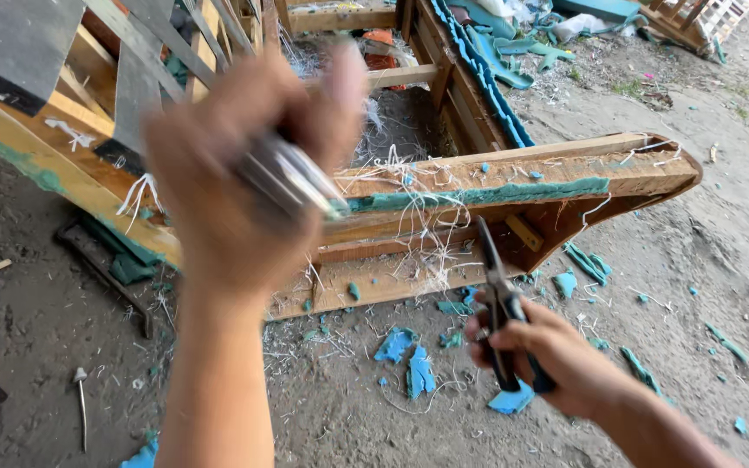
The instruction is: The person kneels beside a wooden chair frame lying on the ground and strips old foam padding and white webbing from it. They use pliers to pull away foam strips and fabric, and a screwdriver-like pry tool to scrape and lift remaining padding and debris from the wooden rails.
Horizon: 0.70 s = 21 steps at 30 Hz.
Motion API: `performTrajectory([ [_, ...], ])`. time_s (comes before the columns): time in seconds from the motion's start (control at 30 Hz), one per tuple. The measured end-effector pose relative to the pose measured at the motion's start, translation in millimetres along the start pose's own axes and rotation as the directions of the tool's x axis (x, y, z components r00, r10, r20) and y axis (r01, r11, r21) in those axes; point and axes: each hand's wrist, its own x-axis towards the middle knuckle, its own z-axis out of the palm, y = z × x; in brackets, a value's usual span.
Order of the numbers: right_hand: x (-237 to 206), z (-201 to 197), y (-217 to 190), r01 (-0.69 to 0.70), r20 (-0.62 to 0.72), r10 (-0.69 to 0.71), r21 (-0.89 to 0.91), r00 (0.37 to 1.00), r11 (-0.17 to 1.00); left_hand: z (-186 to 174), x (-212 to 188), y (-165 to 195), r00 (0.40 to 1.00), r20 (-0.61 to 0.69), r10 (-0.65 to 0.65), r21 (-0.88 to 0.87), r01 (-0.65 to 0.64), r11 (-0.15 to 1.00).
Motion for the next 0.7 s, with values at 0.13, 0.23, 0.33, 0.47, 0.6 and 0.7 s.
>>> performTrajectory([
  [0.13,4,42,-49,-0.028,0.207,0.013,0.068,0.978,0.997,-15,21,-2,0.956,-0.153,-0.25,-0.465,0.154,0.872],
  [0.23,8,73,-64,-0.008,0.348,-0.042,0.142,0.936,0.99,-11,3,3,0.905,-0.219,-0.364,-0.479,0.225,0.848],
  [0.33,20,92,-60,-0.04,0.51,-0.125,0.3,0.851,0.953,-5,-11,-3,0.93,-0.119,-0.349,-0.357,0.287,0.889],
  [0.47,49,99,-45,-0.076,0.521,-0.22,0.487,0.825,0.87,-3,-20,-13,0.94,-0.055,-0.336,-0.194,0.321,0.927],
  [0.6,66,104,-42,-0.172,0.508,-0.207,0.601,0.836,0.78,-8,-27,-19,0.938,-0.078,-0.338,-0.206,0.317,0.926],
  [0.7,62,107,-59,-0.167,0.519,-0.103,0.447,0.848,0.879,-12,-32,-24,0.926,-0.091,-0.367,-0.258,0.334,0.907],
])
